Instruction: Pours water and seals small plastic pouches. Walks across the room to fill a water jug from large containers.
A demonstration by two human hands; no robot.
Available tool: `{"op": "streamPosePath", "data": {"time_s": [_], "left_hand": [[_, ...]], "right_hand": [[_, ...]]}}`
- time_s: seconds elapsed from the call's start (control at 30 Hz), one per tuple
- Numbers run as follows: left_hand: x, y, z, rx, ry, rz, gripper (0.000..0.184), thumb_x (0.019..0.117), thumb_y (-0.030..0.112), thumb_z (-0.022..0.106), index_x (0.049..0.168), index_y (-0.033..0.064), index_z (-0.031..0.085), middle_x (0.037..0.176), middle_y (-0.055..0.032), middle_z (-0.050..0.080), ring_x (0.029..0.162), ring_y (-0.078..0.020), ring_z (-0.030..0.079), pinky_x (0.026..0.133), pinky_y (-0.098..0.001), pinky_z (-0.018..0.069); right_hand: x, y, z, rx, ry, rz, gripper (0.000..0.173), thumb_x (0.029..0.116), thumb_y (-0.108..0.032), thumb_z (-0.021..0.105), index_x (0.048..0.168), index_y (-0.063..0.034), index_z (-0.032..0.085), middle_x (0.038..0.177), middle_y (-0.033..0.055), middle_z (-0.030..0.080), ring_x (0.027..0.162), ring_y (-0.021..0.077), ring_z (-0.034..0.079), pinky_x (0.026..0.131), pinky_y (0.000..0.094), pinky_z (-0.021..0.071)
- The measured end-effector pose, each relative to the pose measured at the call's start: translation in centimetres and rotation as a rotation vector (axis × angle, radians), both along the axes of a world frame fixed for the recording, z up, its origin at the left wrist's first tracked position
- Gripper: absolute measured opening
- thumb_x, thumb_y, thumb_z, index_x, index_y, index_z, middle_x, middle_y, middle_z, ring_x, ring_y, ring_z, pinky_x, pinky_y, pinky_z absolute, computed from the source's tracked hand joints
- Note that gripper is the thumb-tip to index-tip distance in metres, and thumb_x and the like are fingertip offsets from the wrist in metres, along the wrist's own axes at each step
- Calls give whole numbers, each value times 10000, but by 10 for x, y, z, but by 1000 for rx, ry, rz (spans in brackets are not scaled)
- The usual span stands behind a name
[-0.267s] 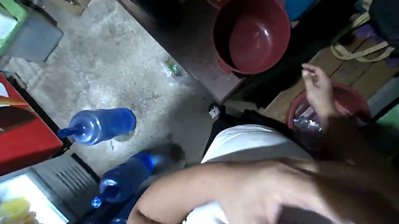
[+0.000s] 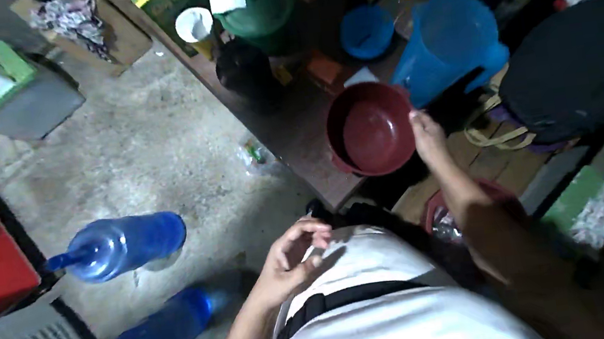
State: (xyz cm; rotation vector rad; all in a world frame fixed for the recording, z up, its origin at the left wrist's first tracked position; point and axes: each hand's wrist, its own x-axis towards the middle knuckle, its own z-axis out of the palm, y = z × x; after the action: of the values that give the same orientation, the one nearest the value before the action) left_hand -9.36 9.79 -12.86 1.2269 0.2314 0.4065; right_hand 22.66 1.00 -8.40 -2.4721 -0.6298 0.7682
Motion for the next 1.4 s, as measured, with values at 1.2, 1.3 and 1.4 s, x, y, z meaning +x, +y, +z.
{"op": "streamPosePath", "data": {"time_s": [1.2, 1.3, 1.4], "left_hand": [[120, 50, -48, 115, 850, 500, 674, 883, 92, 684, 1509, 41, 439, 1311, -177, 569, 935, -198, 690, 770, -352, 611], [129, 52, -45, 273, 842, 547, 692, 907, 253, 712, 1513, 43, 452, 1386, -221, 525, 1064, -243, 660, 851, -368, 593], [138, 61, -33, 486, 668, 704, 599, 960, 346, 640, 1428, -13, 534, 1337, -228, 559, 1147, -250, 603, 938, -365, 535]], "right_hand": [[103, 148, -57, 352, -307, 455, 236, 1024, -128, 605, 1029, 106, 643, 1104, 260, 618, 978, 360, 677, 877, 455, 576], [98, 146, -29, 539, -276, 385, 219, 1002, -128, 641, 999, 90, 662, 1043, 228, 635, 903, 301, 669, 835, 405, 576], [89, 134, -3, 671, -265, 318, 195, 995, -169, 655, 978, 23, 684, 1008, 156, 648, 846, 204, 658, 765, 330, 576]]}}
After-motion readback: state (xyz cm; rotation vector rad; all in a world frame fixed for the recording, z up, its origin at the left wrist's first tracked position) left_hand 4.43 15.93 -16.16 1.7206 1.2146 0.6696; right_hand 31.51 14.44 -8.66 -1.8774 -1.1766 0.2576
